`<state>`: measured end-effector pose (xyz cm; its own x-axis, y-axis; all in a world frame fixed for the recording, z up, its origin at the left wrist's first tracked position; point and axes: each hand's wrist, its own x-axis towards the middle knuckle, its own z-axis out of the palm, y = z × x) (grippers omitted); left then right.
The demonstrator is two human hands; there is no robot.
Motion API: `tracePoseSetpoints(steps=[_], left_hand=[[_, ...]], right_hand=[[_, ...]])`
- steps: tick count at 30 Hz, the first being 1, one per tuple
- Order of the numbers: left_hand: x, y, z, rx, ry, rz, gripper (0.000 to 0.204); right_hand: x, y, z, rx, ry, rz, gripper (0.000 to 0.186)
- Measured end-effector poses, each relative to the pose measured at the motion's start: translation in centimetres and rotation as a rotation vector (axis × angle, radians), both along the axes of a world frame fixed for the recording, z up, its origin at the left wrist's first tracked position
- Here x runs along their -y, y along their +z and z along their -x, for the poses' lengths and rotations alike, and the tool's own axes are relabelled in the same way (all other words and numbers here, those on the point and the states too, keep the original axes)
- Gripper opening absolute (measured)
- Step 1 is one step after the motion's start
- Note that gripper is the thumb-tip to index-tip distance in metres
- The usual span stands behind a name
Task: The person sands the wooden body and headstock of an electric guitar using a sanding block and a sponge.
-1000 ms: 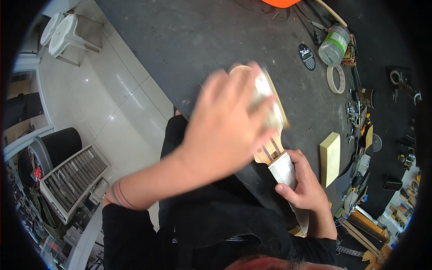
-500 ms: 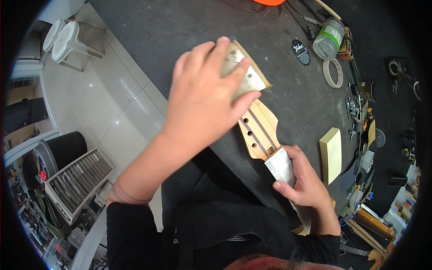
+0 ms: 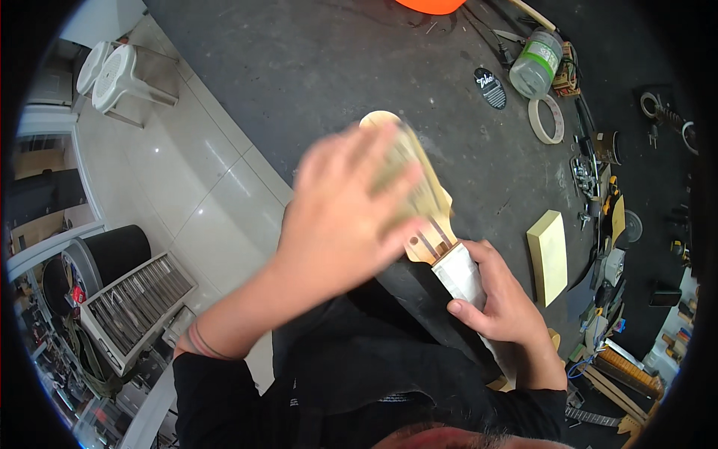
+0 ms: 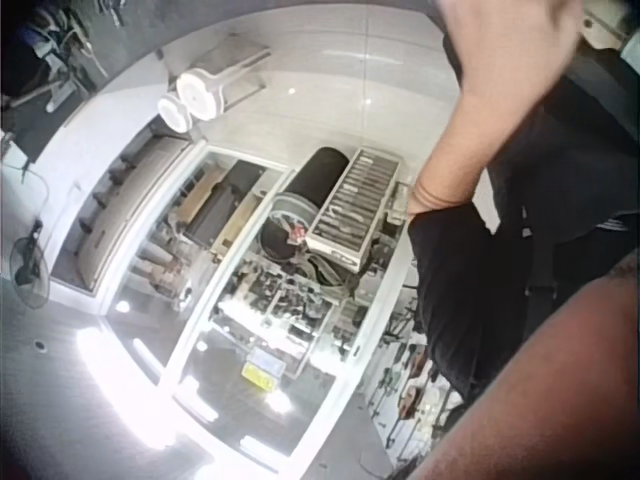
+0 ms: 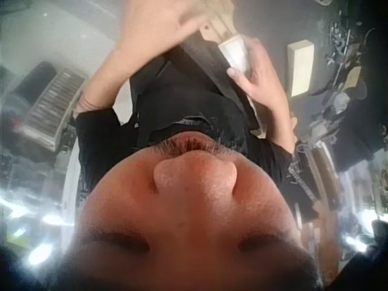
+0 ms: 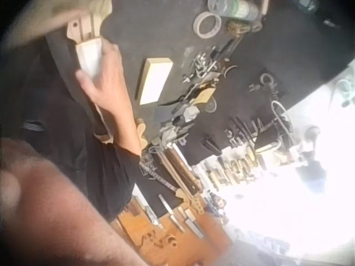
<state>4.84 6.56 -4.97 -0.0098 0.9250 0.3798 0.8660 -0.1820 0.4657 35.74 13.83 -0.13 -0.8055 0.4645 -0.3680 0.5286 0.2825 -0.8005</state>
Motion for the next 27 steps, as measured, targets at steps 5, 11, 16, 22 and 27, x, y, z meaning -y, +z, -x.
tracePoseSetpoints(steps=[5,11,16,22,27], left_hand=[[-2.0,-0.1,-1.4,-0.021,0.031,-0.044,0.059],[-1.0,-0.1,1.0,-0.048,0.101,-0.002,0.058],[0.4,-0.1,-1.7,0.038,-0.004,-0.020,0.059],[-2.0,-0.7,-0.7,-0.052,0.127,-0.064,0.059],[0.4,-0.8,0.7,-0.057,0.134,-0.035,0.059]], right_hand=[[0.1,-0.1,0.0,-0.022,-0.001,-0.027,0.085],[0.2,-0.1,-0.1,-0.021,0.006,-0.037,0.085],[0.4,-0.6,-0.3,-0.035,-0.001,-0.069,0.085],[0.1,-0.1,0.0,0.026,-0.006,0.009,0.083],[0.1,-0.1,0.0,0.015,0.017,-0.002,0.083]])
